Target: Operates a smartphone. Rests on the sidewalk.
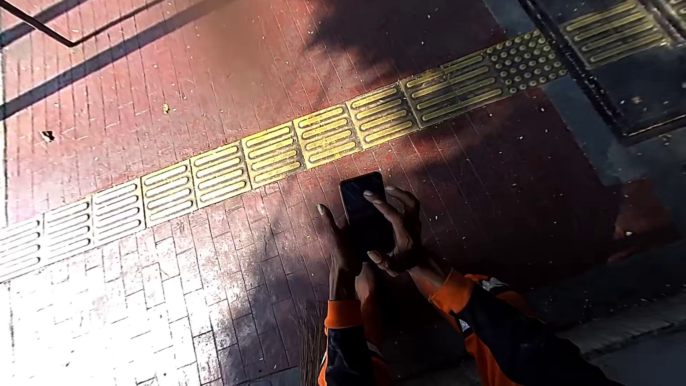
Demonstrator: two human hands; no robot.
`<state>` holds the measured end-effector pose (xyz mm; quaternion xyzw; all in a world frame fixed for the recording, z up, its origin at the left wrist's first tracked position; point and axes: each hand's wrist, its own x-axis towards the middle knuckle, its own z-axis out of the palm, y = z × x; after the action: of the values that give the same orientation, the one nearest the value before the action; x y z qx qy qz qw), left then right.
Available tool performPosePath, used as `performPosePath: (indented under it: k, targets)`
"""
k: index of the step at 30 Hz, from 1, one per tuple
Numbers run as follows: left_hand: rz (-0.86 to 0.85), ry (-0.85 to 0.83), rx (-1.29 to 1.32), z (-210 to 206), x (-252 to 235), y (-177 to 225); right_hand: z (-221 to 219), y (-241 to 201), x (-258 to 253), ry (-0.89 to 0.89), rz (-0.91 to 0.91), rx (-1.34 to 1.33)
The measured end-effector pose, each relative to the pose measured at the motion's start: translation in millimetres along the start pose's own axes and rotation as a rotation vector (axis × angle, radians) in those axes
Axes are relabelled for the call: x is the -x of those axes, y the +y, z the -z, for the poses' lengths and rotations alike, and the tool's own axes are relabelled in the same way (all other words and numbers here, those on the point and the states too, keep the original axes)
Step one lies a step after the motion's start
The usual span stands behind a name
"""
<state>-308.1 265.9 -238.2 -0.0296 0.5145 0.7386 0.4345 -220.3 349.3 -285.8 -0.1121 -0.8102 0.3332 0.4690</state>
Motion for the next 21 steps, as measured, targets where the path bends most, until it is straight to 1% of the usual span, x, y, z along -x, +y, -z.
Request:
performPosePath:
  k: [6,9,11,13,14,15,17,19,20,21]
  targets:
    - [-0.013,-0.045,0.026,4,-2,-3,0,1,0,-0.117,0.0,0.07]
    - [-0.02,-0.015,0.023,4,-2,-1,3,1,0,-0.026,0.013,0.012]
    - [-0.036,-0.011,0.023,6,-2,0,6,0,-1,0.034,-0.015,0.0]
    - [-0.05,-0.04,0.042,11,-3,3,7,-1,-2,0.056,-0.131,-0.041]
    - [-0.053,-0.058,0.057,13,-2,4,7,-1,-3,0.038,-0.209,-0.087]
    - [-0.065,-0.027,0.063,14,-2,5,8,0,-5,-0.006,-0.303,-0.152]
    - [-0.095,0.011,0.09,16,-3,6,12,3,-12,-0.193,-0.555,-0.383]
    - [-0.1,-0.03,0.111,22,-4,6,14,7,-20,-0.413,-0.787,-0.652]
    - [-0.096,-0.054,0.122,25,-4,6,14,8,-21,-0.503,-0.841,-0.735]
    - [-0.096,-0.069,0.134,27,-4,5,14,9,-20,-0.566,-0.852,-0.774]
